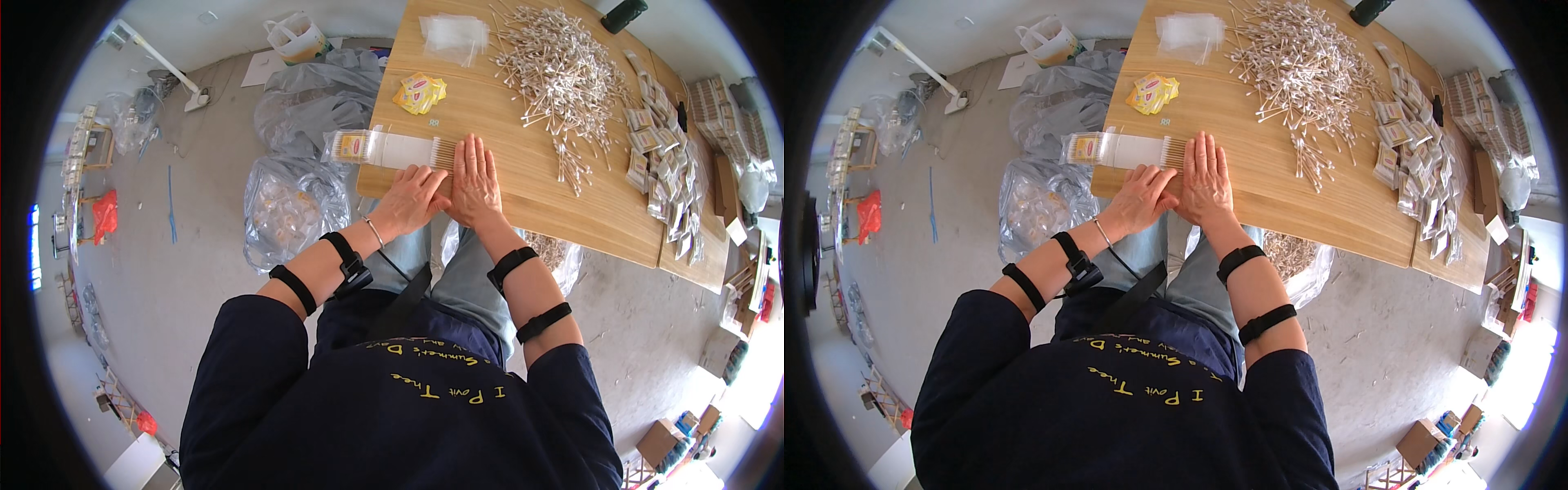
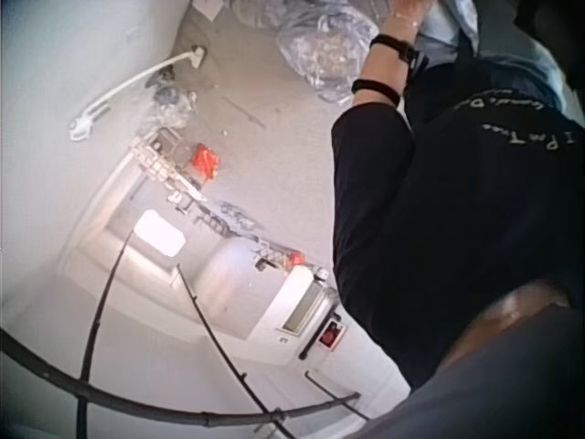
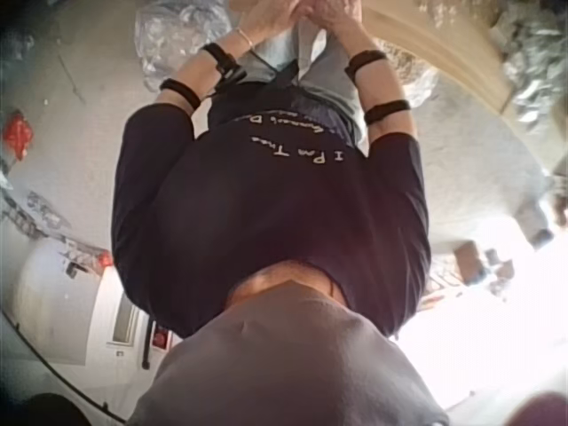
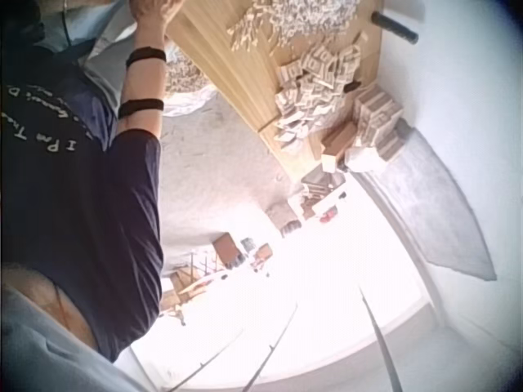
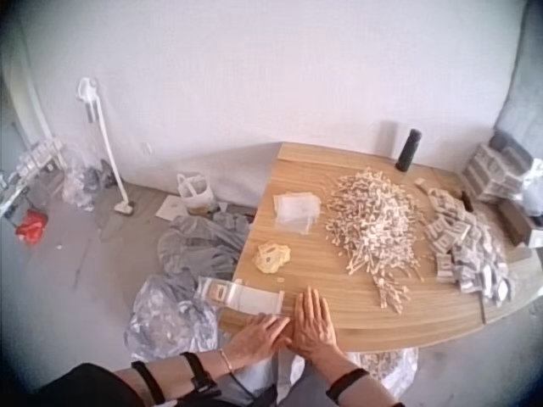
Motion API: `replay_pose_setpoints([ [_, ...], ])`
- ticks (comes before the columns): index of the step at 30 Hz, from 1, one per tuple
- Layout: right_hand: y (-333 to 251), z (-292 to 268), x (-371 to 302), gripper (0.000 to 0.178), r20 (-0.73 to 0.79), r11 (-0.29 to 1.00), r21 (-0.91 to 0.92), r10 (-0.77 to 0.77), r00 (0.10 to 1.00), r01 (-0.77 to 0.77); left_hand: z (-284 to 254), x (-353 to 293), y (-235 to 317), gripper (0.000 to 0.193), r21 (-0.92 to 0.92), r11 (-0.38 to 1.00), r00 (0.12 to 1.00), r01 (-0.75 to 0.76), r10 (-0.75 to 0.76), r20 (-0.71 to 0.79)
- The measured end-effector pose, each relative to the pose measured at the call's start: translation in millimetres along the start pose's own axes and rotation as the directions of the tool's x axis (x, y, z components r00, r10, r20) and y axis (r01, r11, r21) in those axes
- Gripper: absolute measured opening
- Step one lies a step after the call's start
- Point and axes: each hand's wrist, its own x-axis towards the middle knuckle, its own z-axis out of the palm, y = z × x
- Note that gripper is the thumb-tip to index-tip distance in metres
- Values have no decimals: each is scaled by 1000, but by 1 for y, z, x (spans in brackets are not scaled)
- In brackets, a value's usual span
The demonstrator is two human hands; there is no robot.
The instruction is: Picking up cotton swabs from a pile and placing them into small clear plastic bags.
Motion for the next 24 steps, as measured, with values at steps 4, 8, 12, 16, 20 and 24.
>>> replay_pose_setpoints([
  [4,0,1,1,103,17,998,-68,-6,1000,7,-5,2,4,70,-31,999,999,32,-32,-6],
  [8,0,-1,1,103,32,997,-80,-2,999,5,-5,3,3,75,6,999,998,34,-35,56],
  [12,-1,-1,1,104,3,1000,-30,-3,1000,4,-2,2,2,78,2,999,998,37,-37,48],
  [16,-1,-3,1,103,9,1000,10,-8,1000,8,-1,4,3,80,-23,999,999,35,-35,-10],
  [20,-1,-3,2,104,71,996,-91,15,997,-8,-2,8,7,81,5,997,997,76,-76,26],
  [24,0,-1,2,104,50,998,-70,11,999,-7,-3,10,7,80,14,996,995,91,-92,49],
])
